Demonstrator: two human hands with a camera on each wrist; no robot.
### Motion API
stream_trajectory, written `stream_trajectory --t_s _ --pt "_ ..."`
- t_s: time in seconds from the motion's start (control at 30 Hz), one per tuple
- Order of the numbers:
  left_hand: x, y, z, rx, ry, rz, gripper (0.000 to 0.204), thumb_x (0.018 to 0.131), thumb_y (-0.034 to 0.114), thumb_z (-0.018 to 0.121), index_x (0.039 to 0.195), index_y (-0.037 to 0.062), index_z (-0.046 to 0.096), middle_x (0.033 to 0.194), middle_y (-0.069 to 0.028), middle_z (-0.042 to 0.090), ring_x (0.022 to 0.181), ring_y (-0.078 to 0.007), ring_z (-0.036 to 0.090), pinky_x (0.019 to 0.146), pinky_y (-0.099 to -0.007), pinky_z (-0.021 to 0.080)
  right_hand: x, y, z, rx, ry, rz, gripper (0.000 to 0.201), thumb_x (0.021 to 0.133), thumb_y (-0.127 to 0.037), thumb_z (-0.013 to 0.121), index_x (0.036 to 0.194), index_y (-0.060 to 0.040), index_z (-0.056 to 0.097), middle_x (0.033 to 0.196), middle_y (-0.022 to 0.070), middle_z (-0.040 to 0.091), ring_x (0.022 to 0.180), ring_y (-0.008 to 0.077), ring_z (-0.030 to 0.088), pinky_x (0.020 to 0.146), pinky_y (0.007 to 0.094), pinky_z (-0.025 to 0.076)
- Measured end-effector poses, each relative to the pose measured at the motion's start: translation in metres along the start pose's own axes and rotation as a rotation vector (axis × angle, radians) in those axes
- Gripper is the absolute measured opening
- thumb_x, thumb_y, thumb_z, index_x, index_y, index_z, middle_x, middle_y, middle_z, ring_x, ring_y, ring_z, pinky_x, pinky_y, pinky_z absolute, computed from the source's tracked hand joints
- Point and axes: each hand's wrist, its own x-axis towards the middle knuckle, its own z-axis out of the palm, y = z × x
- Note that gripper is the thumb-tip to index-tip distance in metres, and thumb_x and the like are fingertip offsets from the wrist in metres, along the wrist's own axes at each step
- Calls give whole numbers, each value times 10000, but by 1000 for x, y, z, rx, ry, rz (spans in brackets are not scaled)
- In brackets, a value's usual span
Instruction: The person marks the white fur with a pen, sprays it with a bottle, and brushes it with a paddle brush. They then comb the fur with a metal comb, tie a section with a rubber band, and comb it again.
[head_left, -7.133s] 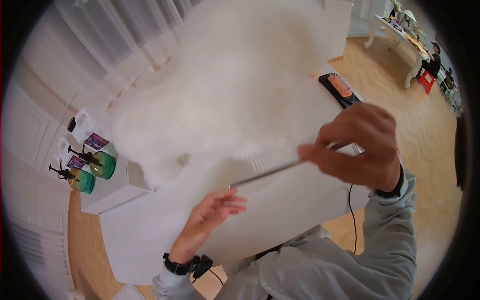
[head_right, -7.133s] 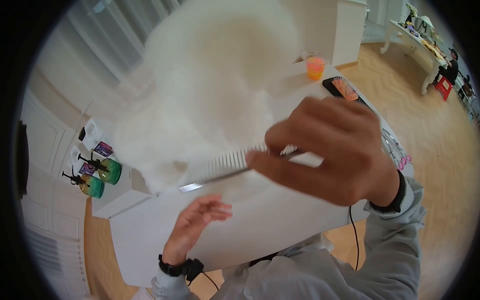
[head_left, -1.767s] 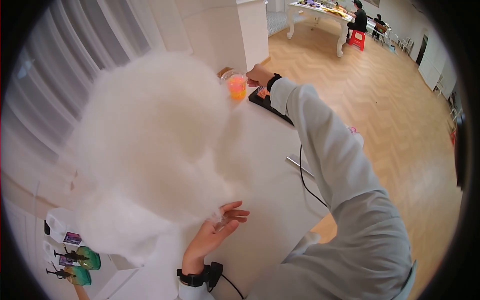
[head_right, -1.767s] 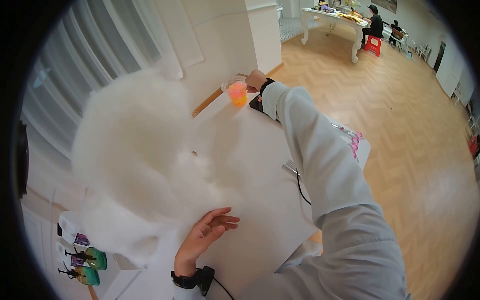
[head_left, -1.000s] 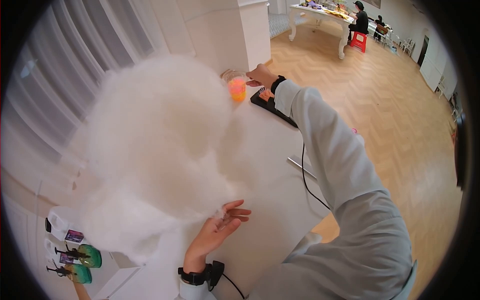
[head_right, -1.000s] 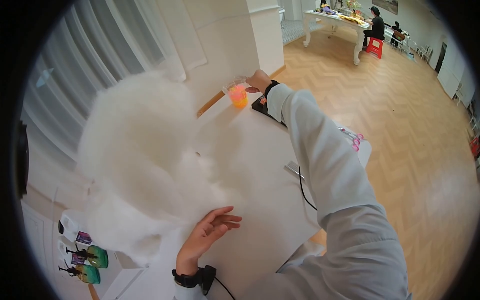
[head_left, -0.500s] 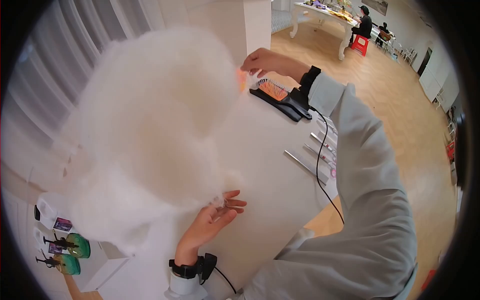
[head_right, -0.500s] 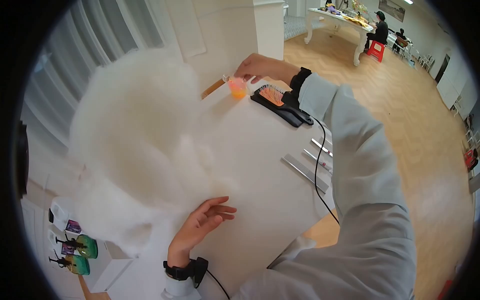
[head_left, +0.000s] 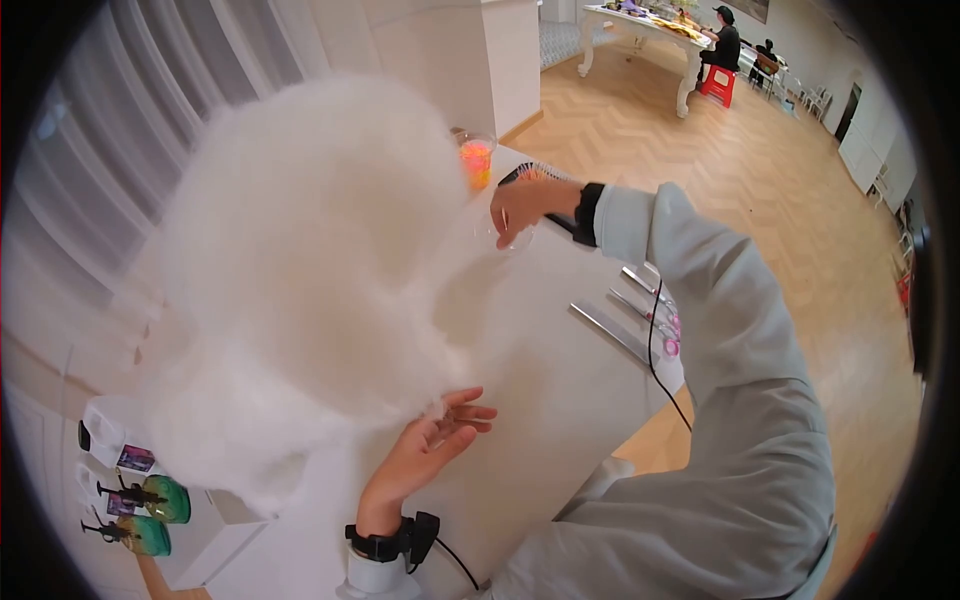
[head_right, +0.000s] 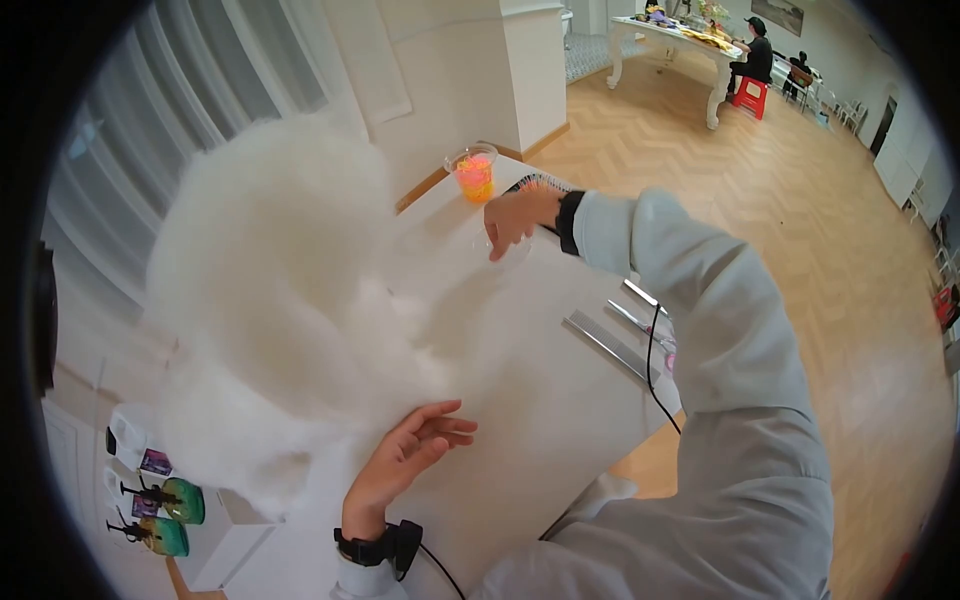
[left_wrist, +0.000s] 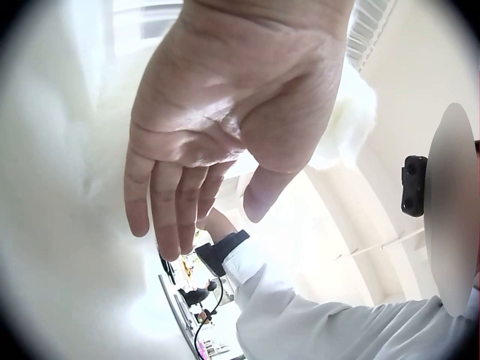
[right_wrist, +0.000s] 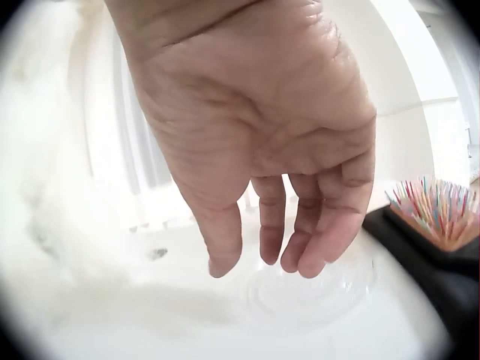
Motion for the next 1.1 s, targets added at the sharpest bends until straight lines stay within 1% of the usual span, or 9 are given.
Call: stream_trajectory --t_s 0.13,0.23,0.3,0.37,0.43,0.53,0.77,0.93,1.1 --pt "0 3 1 22 18 -47 447 974 123 551 1395 39 426 1223 -101 607 1120 -190 581 963 -330 448 23 19 -54 229 207 57 227 784 -239 656 875 -37 706 728 91 679 643 173 641 561 319 495" --pt "2 2 0 19 16 -51 446 973 124 552 1394 44 429 1224 -97 611 1120 -186 582 956 -328 450 39 29 -79 122 401 98 225 765 -225 663 866 -30 710 743 108 693 705 200 668 611 329 514" --pt "2 2 0 19 15 -51 446 973 128 553 1394 44 431 1225 -95 612 1121 -184 581 951 -326 451 60 44 -75 8 652 43 210 744 -212 672 844 -33 713 766 122 701 742 239 680 662 339 528" --pt "1 1 1 37 31 -40 468 963 239 591 1374 53 466 1233 -104 622 1131 -224 605 949 -353 457 71 45 -70 35 677 88 216 711 -216 696 829 -36 715 781 135 702 749 271 680 689 352 535" --pt "1 -2 -1 36 30 -36 466 963 238 590 1374 56 467 1231 -101 624 1131 -221 605 947 -352 457 80 49 -66 33 661 119 235 730 -187 669 888 -18 713 859 205 690 849 374 675 713 420 541" --pt "1 -1 -1 38 25 -34 460 963 229 587 1374 60 469 1227 -95 628 1130 -216 606 942 -349 460 99 56 -58 44 734 187 231 691 -233 710 838 -55 721 789 130 703 783 285 685 698 367 538" --pt "2 1 -2 34 10 -48 453 966 139 565 1386 25 438 1217 -96 618 1114 -192 586 942 -329 463 101 46 -50 115 767 199 178 699 -200 686 845 -110 737 795 107 706 780 281 684 685 362 532" --pt "2 4 -2 45 12 -54 452 965 139 565 1385 28 441 1220 -91 618 1114 -190 588 944 -329 463 108 46 -46 155 692 19 142 747 -157 619 811 -89 725 830 133 701 791 323 666 689 386 524" --pt "1 4 -2 45 15 -61 447 968 134 554 1387 29 440 1225 -85 617 1116 -186 588 947 -327 462 112 44 -48 102 716 74 132 745 -151 619 792 -95 729 816 121 703 778 306 665 686 377 526"
